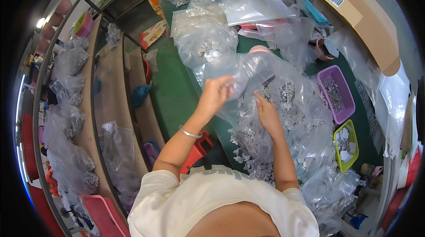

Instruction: The person sorts through loose small metal decorative parts on a workbench, picks them up individually and in small groups, and places them into plastic bags.

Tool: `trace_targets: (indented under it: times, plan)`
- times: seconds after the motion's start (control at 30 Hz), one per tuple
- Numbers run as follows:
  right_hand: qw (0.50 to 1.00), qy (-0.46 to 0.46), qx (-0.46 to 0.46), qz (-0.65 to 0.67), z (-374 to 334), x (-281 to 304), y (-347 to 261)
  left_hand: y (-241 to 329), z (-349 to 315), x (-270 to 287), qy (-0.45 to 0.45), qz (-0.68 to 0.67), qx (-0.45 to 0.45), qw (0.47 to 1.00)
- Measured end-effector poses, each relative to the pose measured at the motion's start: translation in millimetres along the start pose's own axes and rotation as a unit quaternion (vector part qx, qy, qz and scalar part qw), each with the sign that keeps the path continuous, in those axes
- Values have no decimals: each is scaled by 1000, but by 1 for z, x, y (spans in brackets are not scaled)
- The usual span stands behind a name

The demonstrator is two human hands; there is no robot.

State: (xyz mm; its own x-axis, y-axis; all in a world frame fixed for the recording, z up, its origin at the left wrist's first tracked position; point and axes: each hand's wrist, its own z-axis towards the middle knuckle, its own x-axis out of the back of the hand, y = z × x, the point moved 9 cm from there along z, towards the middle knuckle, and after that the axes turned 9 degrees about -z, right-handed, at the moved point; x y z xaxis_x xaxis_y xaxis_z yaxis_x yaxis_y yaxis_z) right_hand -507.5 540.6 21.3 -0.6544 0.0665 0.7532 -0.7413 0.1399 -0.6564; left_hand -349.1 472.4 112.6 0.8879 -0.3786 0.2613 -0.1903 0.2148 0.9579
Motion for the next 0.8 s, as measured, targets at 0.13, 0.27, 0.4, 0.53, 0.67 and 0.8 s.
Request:
trace_targets:
  times: [0.13,0.27,0.4,0.53,0.67,0.8]
  plan:
    - [990,-86,85,-67,-18,-10,-34,17,4,11,105,95,-175,974]
    - [961,-59,28,268,-15,-3,-25,29,-20,-54,-83,129,-342,927]
    - [809,-84,-174,555,1,-58,67,19,-72,-114,-248,86,-351,899]
    - [643,29,-332,689,-27,-113,169,-3,-112,-116,-286,100,-337,892]
    - [642,96,-283,706,-36,-141,284,-36,-115,-90,-223,87,-275,931]
    - [652,192,-349,645,-57,-83,209,-85,-134,-78,-129,226,-55,964]
